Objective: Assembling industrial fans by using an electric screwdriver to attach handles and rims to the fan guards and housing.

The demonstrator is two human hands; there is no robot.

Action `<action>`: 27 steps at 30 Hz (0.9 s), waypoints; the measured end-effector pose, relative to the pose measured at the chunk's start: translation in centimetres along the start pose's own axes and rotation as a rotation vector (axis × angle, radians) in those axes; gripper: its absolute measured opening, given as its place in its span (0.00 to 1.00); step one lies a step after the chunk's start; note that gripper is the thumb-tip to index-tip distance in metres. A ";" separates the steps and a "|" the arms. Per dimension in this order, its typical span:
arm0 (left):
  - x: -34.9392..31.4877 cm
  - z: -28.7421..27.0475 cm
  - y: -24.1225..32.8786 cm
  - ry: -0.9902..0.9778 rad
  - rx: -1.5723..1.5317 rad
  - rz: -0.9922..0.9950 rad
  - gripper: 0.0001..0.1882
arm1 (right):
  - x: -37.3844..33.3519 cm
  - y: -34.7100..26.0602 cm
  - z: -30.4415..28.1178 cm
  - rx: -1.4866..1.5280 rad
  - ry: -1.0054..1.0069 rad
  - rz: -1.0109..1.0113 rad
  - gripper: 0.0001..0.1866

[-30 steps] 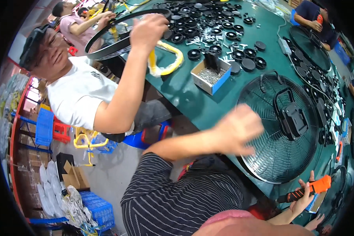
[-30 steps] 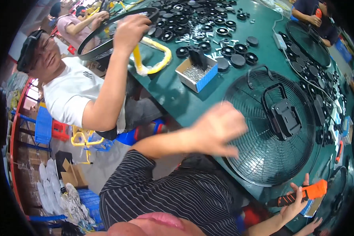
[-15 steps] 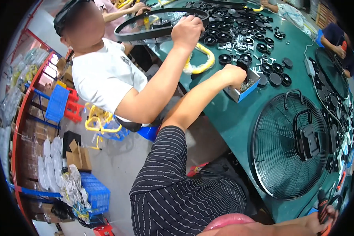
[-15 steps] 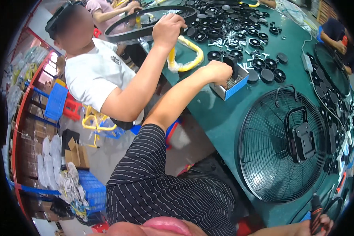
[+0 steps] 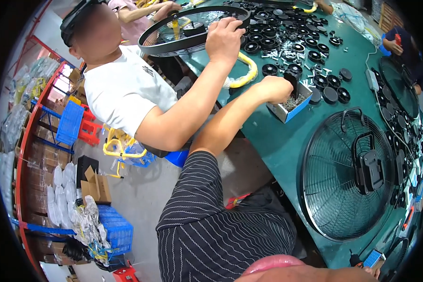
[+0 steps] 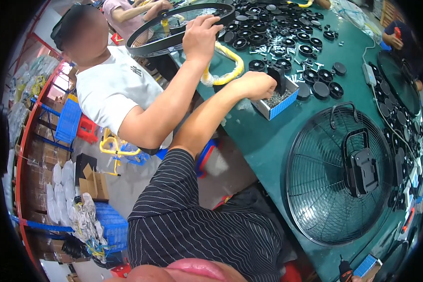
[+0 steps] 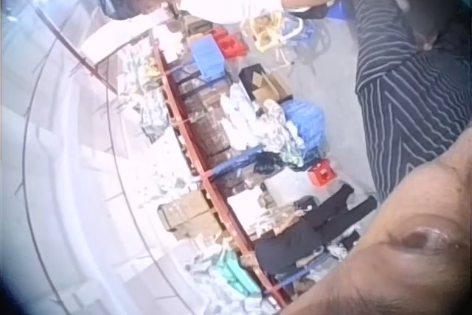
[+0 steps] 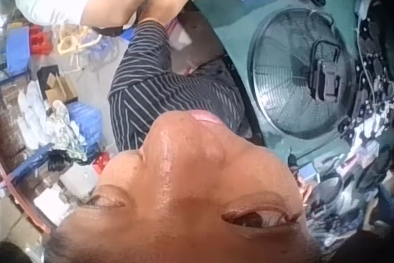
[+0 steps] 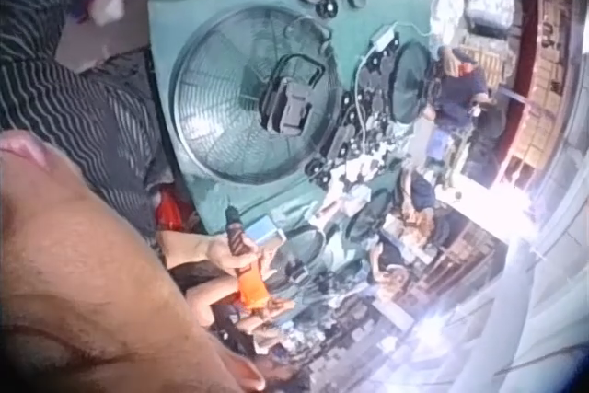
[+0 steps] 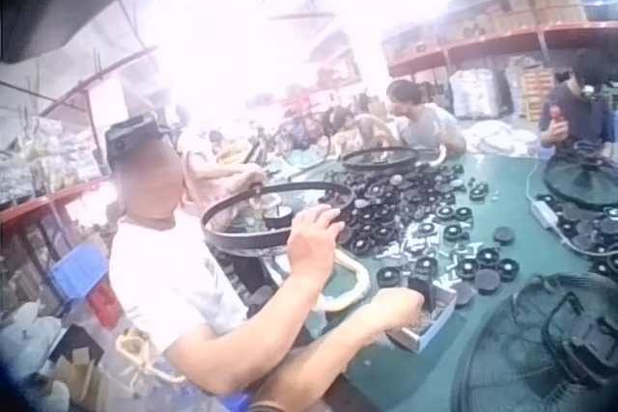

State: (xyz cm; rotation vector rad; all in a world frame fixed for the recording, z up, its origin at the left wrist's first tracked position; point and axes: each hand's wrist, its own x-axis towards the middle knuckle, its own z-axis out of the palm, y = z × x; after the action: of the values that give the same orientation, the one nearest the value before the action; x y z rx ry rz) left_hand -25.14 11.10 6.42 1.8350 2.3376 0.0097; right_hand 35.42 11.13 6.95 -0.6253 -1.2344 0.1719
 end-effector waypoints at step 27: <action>-2.8 10.8 11.4 0.205 -1.559 0.148 0.10 | -6.6 1.6 -3.5 0.162 -0.246 1.333 0.21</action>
State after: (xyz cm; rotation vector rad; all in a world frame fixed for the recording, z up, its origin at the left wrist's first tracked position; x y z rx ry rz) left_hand -12.03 10.10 -2.60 1.0680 1.2950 1.5404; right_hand 36.77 8.27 0.00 -1.2249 -0.8333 1.4708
